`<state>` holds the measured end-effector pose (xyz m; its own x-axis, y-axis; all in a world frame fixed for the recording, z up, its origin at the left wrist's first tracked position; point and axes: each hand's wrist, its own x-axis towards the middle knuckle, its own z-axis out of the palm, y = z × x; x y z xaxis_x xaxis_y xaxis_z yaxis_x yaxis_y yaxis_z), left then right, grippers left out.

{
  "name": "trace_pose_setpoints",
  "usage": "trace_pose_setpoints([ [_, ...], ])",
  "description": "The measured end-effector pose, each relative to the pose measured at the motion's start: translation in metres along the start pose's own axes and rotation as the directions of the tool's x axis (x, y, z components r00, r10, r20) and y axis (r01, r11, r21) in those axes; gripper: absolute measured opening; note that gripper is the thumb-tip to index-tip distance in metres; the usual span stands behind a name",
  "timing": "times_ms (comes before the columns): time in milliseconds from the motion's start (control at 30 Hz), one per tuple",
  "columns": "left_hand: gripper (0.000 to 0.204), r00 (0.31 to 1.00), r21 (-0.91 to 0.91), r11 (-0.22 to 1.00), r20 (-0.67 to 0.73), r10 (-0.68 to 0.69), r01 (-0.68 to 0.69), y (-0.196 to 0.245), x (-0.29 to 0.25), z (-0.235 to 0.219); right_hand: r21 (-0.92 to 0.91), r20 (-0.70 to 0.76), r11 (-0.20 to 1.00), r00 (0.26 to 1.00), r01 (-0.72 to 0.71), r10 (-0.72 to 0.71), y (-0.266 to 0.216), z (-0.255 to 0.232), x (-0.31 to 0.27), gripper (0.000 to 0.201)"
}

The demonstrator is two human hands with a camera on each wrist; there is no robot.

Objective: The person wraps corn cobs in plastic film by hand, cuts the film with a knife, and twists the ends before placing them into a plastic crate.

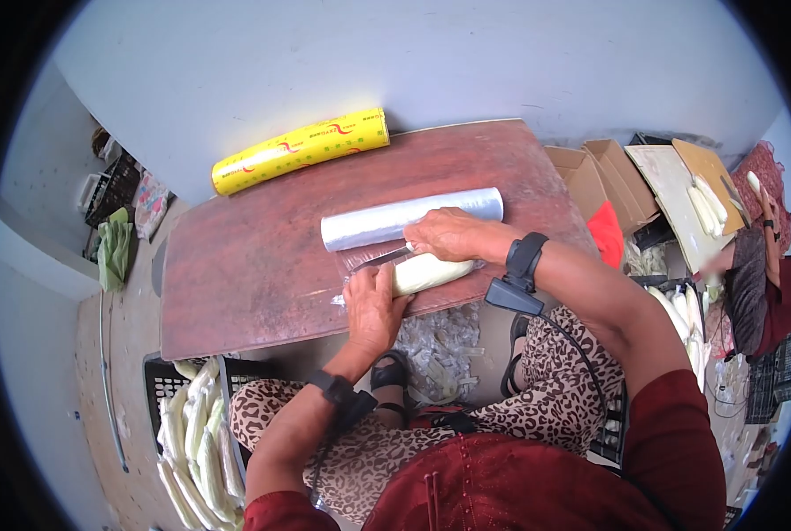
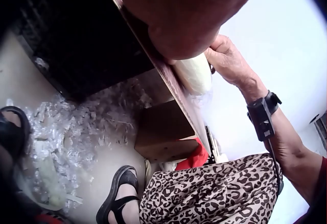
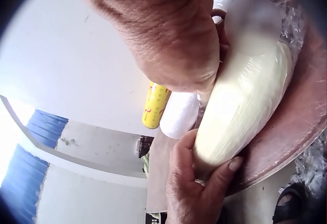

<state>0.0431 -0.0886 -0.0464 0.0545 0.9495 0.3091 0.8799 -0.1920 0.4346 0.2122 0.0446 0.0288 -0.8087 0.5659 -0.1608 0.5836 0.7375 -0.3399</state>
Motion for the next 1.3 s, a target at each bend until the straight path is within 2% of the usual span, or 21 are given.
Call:
trace_pose_setpoints([
  [200, 0.064, 0.998, 0.042, 0.997, -0.008, -0.058, 0.058, 0.001, -0.002, 0.004, -0.052, -0.064, 0.998, 0.997, 0.035, -0.038, 0.005, 0.005, 0.000, 0.019],
  [467, 0.063, 0.986, 0.040, 0.986, 0.019, -0.165, 0.164, 0.005, -0.002, 0.001, 0.012, -0.013, 1.000, 1.000, 0.002, -0.002, 0.006, 0.003, 0.000, 0.020],
  [667, 0.060, 0.987, -0.007, 0.987, -0.001, -0.160, 0.160, 0.002, -0.002, 0.004, -0.033, -0.030, 0.998, 0.998, 0.060, -0.061, 0.004, 0.002, -0.002, 0.019],
  [900, 0.061, 0.981, -0.040, 0.981, 0.051, -0.185, 0.187, 0.002, 0.002, 0.000, -0.104, -0.112, 0.991, 0.989, 0.089, -0.100, 0.010, 0.006, -0.003, 0.016],
  [967, 0.061, 0.974, -0.068, 0.975, 0.104, -0.202, 0.210, 0.003, 0.004, -0.004, -0.104, -0.099, 0.993, 0.993, 0.058, -0.069, 0.013, 0.004, -0.008, 0.015],
  [1067, 0.061, 0.992, 0.033, 0.991, 0.004, -0.127, 0.127, 0.000, 0.001, 0.001, -0.137, -0.097, 0.990, 0.994, 0.032, -0.045, 0.024, 0.001, -0.018, 0.015],
  [1300, 0.060, 0.988, 0.017, 0.989, 0.050, -0.149, 0.148, 0.001, 0.001, -0.002, -0.142, -0.151, 0.990, 0.988, -0.003, -0.018, 0.064, -0.001, -0.054, 0.013],
])
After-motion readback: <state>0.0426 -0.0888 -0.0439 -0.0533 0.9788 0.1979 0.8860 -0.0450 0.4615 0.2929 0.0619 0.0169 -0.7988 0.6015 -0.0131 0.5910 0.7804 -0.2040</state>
